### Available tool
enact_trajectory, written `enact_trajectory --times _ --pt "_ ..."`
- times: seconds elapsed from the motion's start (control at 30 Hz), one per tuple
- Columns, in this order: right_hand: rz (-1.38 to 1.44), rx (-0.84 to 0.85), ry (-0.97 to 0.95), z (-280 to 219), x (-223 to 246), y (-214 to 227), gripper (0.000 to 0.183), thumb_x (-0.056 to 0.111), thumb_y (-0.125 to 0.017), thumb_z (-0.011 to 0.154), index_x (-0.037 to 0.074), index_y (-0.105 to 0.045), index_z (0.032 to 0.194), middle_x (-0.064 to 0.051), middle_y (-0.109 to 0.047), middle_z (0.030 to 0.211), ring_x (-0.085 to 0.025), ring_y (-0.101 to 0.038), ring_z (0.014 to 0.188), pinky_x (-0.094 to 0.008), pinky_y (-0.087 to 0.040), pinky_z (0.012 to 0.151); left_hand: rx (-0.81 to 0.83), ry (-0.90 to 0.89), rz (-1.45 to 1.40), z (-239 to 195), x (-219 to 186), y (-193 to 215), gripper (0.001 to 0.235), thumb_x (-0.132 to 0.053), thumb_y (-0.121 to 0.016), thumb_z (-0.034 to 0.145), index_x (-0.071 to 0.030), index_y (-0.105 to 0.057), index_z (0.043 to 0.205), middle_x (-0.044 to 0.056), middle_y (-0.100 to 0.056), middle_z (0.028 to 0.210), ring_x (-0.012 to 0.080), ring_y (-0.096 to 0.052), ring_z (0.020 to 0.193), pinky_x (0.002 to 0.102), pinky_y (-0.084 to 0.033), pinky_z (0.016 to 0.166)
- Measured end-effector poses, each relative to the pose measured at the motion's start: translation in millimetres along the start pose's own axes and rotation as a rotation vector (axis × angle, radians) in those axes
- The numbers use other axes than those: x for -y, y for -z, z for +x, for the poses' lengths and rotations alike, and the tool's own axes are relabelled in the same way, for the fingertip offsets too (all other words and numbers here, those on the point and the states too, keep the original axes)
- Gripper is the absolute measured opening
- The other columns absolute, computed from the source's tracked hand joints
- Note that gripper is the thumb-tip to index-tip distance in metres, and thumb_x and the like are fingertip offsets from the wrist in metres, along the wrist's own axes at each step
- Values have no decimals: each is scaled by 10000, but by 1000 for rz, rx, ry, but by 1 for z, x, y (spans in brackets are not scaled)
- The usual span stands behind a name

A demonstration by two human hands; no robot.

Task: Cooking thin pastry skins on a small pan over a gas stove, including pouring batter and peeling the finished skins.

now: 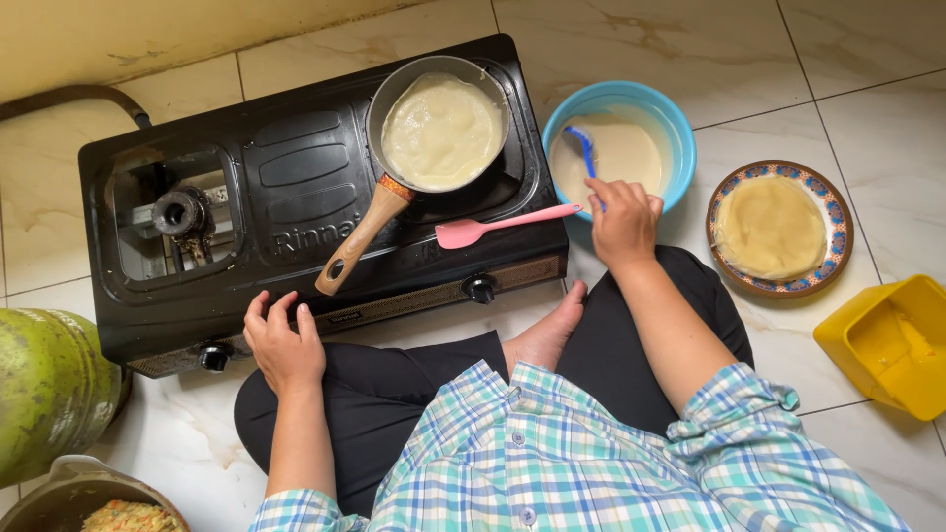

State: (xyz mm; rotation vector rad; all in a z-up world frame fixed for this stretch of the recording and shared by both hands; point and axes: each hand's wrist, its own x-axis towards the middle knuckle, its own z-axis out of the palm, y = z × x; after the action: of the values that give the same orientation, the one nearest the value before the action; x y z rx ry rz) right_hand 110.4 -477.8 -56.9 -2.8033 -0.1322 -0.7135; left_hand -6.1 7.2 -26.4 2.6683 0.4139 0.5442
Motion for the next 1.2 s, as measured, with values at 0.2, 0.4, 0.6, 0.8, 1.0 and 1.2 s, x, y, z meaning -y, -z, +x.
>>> enact_trajectory --times 0.2,0.4,0.6,0.8,1.0,1.2 --pt "-167 9 -217 -13 -38 -14 219 327 -585 1067 291 -694 1253 42 -611 1006 -199 -539 1062 -456 -321 959 -11 -4 1 -1 1 0 210 -224 -671 1027 -138 -721 1212 106 -511 1420 369 -537 1280 499 -479 1019" --pt "-171 10 -68 -24 4 20 151 345 -635 1024 274 -726 1123 52 -599 865 -176 -580 996 -472 -312 1000 8 11 -3 -1 -2 2 217 -230 -661 1033 -135 -717 1220 109 -506 1420 373 -532 1282 502 -481 1013" --pt "49 0 9 -7 -2 -1 176 361 -589 1084 291 -717 1184 53 -638 935 -181 -585 1014 -453 -337 993 12 26 7 0 -3 3 218 -241 -657 1037 -141 -715 1222 97 -502 1426 363 -527 1291 494 -480 1018" --pt "-112 -77 -225 -12 -42 -17 203 328 -605 1069 271 -704 1237 33 -613 985 -198 -535 1056 -488 -283 995 8 28 -11 -1 -3 4 216 -231 -656 1034 -141 -713 1222 105 -497 1425 369 -523 1291 499 -475 1022" --pt "-128 -148 -54 -20 -10 13 106 337 -617 1054 289 -711 1065 85 -630 860 -144 -605 946 -422 -326 985 -5 23 -13 -2 -1 1 217 -233 -659 1032 -143 -712 1222 102 -498 1423 367 -527 1284 502 -478 1020" --pt "69 -58 -58 -8 -16 -13 158 373 -609 1069 313 -724 1159 79 -673 938 -157 -620 1025 -423 -347 997 -22 29 -20 -1 -5 4 219 -234 -658 1020 -152 -716 1215 100 -508 1416 367 -531 1283 505 -482 1017"
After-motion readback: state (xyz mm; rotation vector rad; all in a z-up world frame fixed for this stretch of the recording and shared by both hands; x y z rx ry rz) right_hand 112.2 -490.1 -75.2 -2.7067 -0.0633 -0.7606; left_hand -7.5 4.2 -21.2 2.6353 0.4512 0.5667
